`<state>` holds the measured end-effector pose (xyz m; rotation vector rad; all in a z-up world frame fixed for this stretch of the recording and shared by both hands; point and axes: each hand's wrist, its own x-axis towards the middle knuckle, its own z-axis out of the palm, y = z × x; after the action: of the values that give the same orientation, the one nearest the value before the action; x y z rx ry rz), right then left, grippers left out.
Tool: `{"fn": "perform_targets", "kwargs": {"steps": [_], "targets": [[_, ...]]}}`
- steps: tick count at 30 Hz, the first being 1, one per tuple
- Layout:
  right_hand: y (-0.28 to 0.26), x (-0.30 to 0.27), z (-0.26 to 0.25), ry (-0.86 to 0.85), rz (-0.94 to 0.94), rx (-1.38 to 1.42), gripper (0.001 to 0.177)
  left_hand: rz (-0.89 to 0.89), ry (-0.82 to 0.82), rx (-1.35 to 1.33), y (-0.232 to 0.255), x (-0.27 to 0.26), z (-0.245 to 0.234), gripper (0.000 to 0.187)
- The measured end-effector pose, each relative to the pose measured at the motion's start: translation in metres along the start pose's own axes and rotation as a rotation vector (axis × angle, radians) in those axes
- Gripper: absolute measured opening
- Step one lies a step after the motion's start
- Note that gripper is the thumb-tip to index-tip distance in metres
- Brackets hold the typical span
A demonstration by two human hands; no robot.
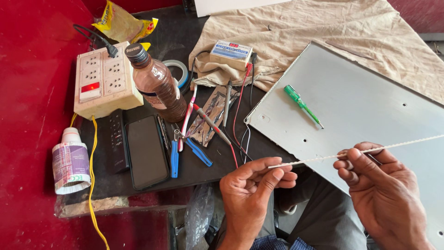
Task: The person uses a multimeter to test electrical continuity on a white rectangular panel. They then use a green screwdriver to manipulate small components or wires on the panel's edge. Finally, they handle a flexible LED strip, inspecting it closely.
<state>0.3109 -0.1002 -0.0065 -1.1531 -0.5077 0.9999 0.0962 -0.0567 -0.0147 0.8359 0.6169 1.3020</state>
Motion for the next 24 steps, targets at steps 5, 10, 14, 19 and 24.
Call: {"fn": "perform_targets", "kwargs": {"steps": [5, 10, 14, 19, 24], "targets": [[0.007, -0.005, 0.003, 0.017, -0.001, 0.004, 0.011, -0.003, 0.030, 0.042, 0.005, -0.004, -0.006, 0.018], [0.011, -0.007, 0.004, 0.017, -0.009, 0.004, 0.013, 0.023, 0.021, 0.053, 0.006, -0.006, -0.007, 0.018], [0.012, -0.007, 0.004, 0.022, -0.011, 0.010, 0.013, 0.019, 0.021, 0.072, 0.006, -0.005, -0.007, 0.017], [0.012, -0.006, 0.004, 0.020, -0.004, 0.026, 0.013, 0.026, 0.027, 0.094, 0.004, -0.003, -0.008, 0.017], [0.014, -0.005, 0.003, 0.044, 0.015, 0.023, 0.013, 0.024, 0.027, 0.104, 0.003, -0.002, -0.009, 0.017]]}}
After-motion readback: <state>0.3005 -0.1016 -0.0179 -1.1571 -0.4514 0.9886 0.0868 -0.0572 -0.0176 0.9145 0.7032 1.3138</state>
